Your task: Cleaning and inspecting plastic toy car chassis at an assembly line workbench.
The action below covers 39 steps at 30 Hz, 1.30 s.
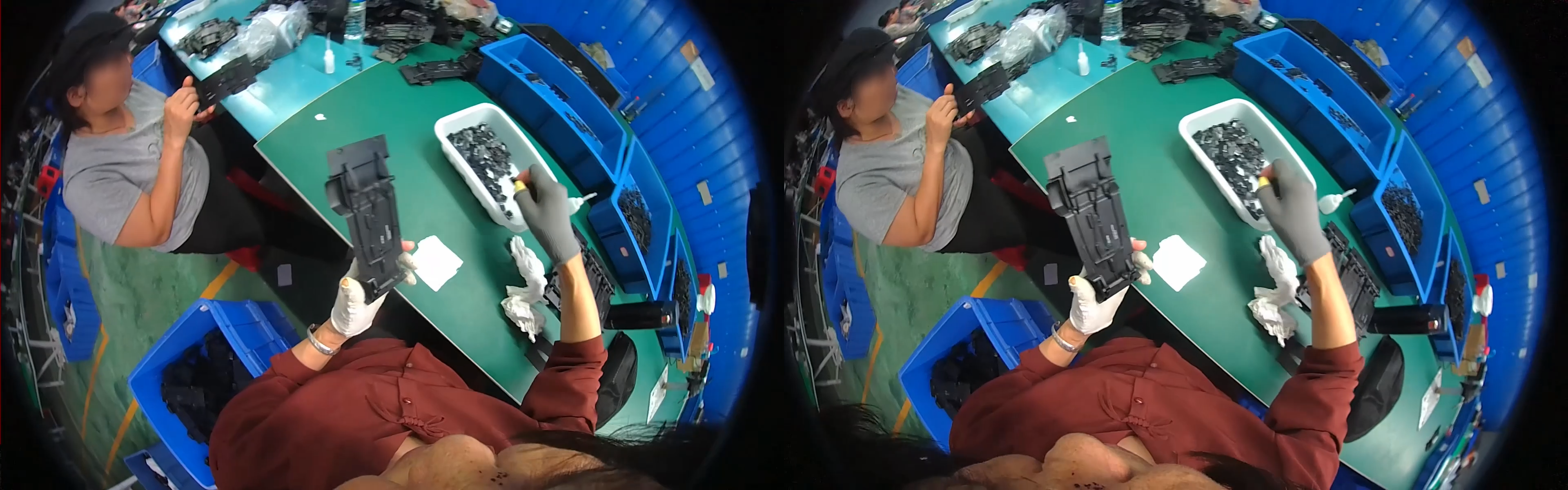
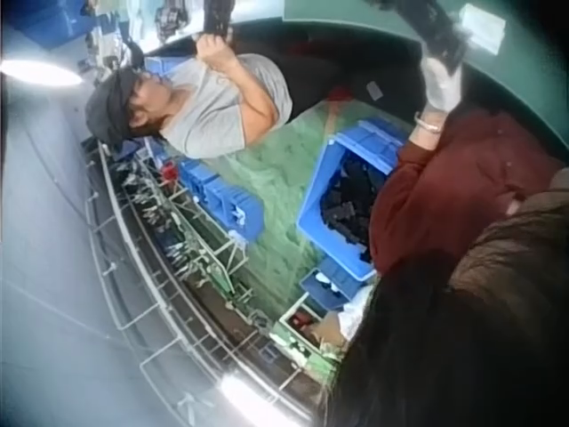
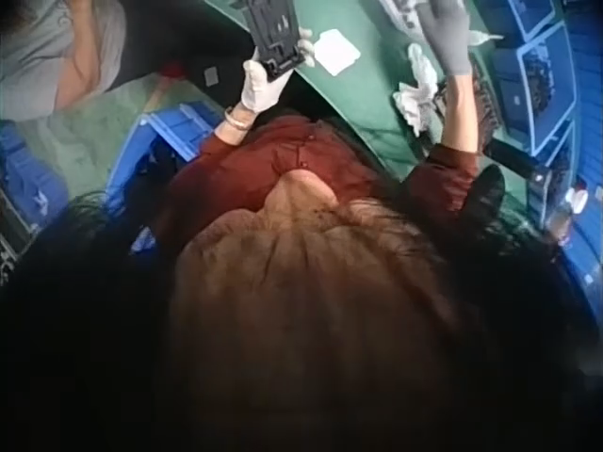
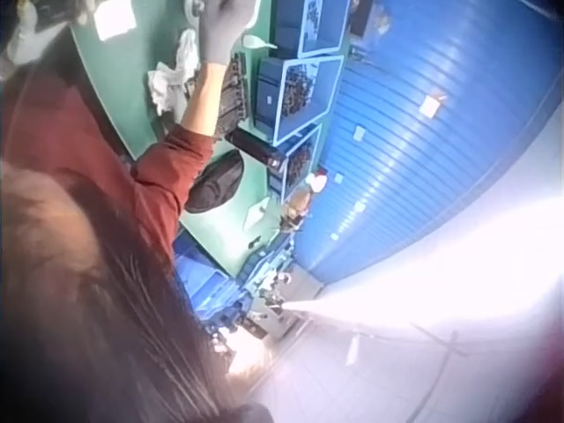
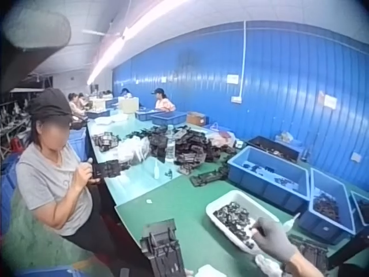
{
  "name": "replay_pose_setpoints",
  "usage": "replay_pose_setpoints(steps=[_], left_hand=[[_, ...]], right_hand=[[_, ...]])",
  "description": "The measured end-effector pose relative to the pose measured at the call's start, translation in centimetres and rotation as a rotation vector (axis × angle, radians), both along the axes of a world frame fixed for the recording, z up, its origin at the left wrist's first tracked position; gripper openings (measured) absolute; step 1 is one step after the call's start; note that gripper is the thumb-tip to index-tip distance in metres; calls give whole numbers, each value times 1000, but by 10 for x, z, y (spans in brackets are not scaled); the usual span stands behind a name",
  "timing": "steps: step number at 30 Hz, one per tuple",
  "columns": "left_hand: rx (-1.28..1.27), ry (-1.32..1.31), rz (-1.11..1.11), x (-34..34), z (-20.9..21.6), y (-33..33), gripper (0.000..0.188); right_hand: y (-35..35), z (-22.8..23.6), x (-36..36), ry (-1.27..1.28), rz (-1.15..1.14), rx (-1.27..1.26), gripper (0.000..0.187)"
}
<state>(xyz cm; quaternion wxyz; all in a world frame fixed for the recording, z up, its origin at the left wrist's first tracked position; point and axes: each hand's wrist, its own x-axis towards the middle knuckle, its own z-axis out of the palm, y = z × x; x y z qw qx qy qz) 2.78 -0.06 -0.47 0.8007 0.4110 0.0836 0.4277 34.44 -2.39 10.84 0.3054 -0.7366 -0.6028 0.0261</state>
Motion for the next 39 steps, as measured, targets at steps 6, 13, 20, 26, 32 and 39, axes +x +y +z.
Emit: replay_pose_setpoints(steps=[6, 13, 20, 26, 32, 39], left_hand=[[-133, -62, -65, 2, 16, -26, 112], [-82, -40, -341, 5, 24, -45, 116], [-81, -28, -408, 2, 20, -64, 109], [-90, 3, -381, 3, 19, -75, 111], [-64, 24, -337, 6, 23, -80, 103], [-207, -69, -397, 4, 41, -67, 93]], right_hand=[[-51, 4, -55, 1005, 133, -311, 20], [-91, -2, -88, 1302, 68, -482, 19], [-108, -18, -109, 1291, 146, -297, 17], [-117, -27, -120, 1229, 139, -175, 19], [-120, -23, -135, 1299, 160, -52, 16], [-119, -12, -105, 814, 341, -7, 18]])
